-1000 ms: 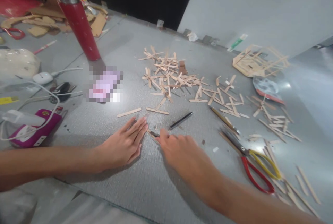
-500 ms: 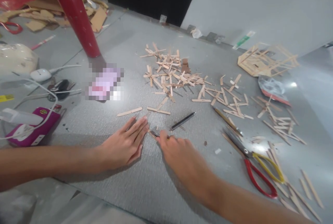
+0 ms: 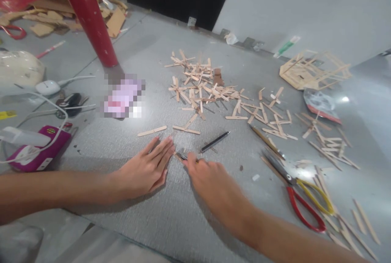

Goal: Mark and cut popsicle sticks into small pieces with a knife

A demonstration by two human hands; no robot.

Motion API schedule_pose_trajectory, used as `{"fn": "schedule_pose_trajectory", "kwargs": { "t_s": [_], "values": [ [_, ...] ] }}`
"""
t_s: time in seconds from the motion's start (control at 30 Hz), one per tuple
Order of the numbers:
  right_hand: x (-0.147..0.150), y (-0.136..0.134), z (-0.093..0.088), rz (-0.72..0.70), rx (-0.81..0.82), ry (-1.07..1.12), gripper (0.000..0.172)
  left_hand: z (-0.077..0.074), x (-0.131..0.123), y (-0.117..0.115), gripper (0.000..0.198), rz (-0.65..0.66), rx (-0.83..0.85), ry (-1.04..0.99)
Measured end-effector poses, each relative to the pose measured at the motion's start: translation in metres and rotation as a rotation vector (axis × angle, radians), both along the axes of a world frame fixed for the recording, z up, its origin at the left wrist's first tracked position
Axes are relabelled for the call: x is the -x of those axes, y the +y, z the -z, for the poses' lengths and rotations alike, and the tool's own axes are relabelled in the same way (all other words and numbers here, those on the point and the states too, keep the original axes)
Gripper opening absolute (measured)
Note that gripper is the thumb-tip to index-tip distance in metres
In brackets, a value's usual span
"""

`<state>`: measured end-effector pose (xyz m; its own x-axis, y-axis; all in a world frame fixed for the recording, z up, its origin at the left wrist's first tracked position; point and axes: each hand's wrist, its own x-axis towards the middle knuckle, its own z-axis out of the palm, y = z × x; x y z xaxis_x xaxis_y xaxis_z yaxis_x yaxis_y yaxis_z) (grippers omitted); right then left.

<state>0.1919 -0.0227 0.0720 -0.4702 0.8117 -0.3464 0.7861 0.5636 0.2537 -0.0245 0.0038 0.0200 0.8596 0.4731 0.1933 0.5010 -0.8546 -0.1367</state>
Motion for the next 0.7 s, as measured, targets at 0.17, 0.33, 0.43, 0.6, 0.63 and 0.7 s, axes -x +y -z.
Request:
{"fn": "schedule_pose_trajectory", "kwargs": {
  "t_s": [0.17, 0.33, 0.43, 0.6, 0.63, 0.7],
  "values": [
    [-0.001, 0.0, 0.002, 0.0, -0.011, -0.002, 0.023, 0.001, 0.0, 0.001, 0.056, -0.006, -0.004, 0.014],
    [0.007, 0.002, -0.006, 0.006, 0.006, -0.06, 0.025, -0.001, 0.0, 0.0, 0.056, -0.017, 0.0, 0.015],
    [0.013, 0.004, -0.014, -0.007, 0.04, -0.097, 0.031, -0.001, 0.0, -0.001, 0.055, -0.029, -0.005, 0.0],
    [0.02, 0.01, -0.027, -0.005, 0.054, -0.106, 0.036, 0.004, -0.001, -0.001, 0.057, -0.009, -0.043, -0.028],
    [0.021, 0.012, -0.029, -0.001, 0.07, -0.105, 0.035, 0.005, -0.001, -0.001, 0.058, -0.003, -0.056, -0.032],
    [0.027, 0.015, -0.035, -0.002, 0.104, -0.122, 0.034, 0.006, -0.001, -0.001, 0.059, 0.008, -0.078, -0.033]
  ]
}}
